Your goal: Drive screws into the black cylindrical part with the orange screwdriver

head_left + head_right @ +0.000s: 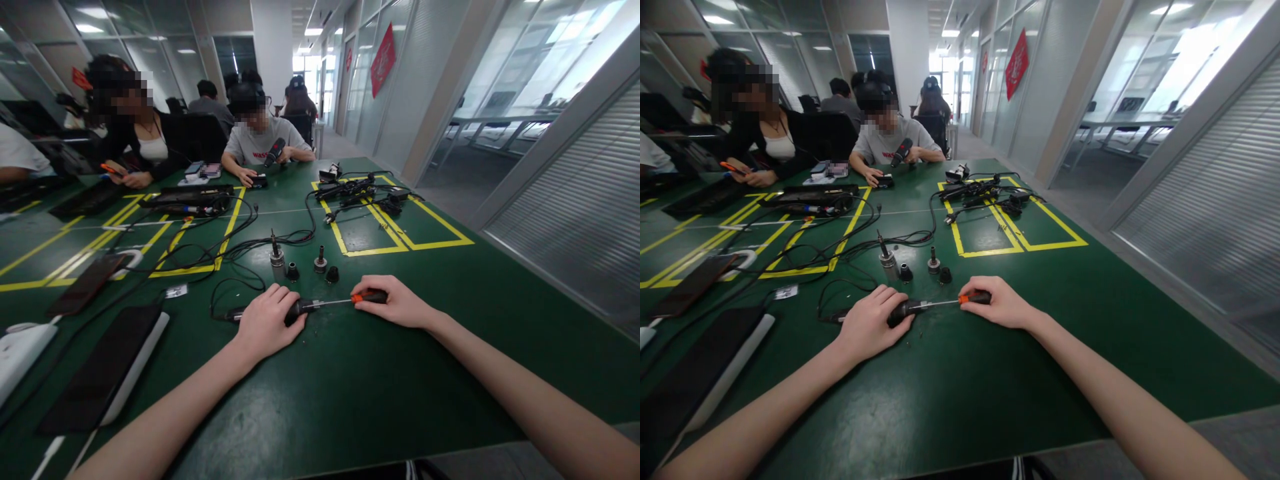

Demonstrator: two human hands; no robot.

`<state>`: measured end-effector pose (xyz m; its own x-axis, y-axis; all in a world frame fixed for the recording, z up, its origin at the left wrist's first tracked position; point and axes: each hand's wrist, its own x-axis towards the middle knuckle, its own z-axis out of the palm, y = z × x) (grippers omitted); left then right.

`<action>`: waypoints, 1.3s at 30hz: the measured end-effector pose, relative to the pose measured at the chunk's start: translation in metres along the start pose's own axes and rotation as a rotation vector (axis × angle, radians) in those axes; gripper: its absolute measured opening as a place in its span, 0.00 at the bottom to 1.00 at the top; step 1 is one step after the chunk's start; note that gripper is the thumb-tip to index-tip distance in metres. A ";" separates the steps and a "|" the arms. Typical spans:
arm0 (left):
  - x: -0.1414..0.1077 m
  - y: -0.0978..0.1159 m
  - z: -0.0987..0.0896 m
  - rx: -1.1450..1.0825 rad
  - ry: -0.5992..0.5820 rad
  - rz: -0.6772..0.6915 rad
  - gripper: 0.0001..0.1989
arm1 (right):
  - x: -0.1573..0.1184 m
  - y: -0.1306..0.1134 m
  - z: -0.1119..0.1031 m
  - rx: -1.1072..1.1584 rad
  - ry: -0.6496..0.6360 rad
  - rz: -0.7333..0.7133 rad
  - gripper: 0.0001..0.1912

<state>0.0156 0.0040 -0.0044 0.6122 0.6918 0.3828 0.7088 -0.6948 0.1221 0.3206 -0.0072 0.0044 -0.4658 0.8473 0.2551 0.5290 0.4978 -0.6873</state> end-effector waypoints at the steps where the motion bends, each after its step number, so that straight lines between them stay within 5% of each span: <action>1: -0.001 0.001 0.000 -0.012 0.002 -0.007 0.07 | 0.000 -0.001 0.000 -0.010 0.017 -0.016 0.11; 23: -0.001 0.001 0.000 -0.064 -0.017 0.000 0.09 | 0.000 -0.004 -0.004 -0.034 -0.096 0.013 0.16; 31: -0.001 0.001 -0.001 -0.064 -0.026 0.005 0.07 | -0.002 -0.004 -0.003 -0.059 0.000 -0.017 0.14; 39: -0.002 0.000 -0.001 -0.087 -0.033 0.011 0.10 | -0.002 -0.002 -0.001 -0.045 -0.112 0.054 0.19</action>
<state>0.0136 0.0027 -0.0040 0.6317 0.6895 0.3544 0.6699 -0.7156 0.1982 0.3210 -0.0096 0.0059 -0.5108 0.8484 0.1392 0.5856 0.4619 -0.6661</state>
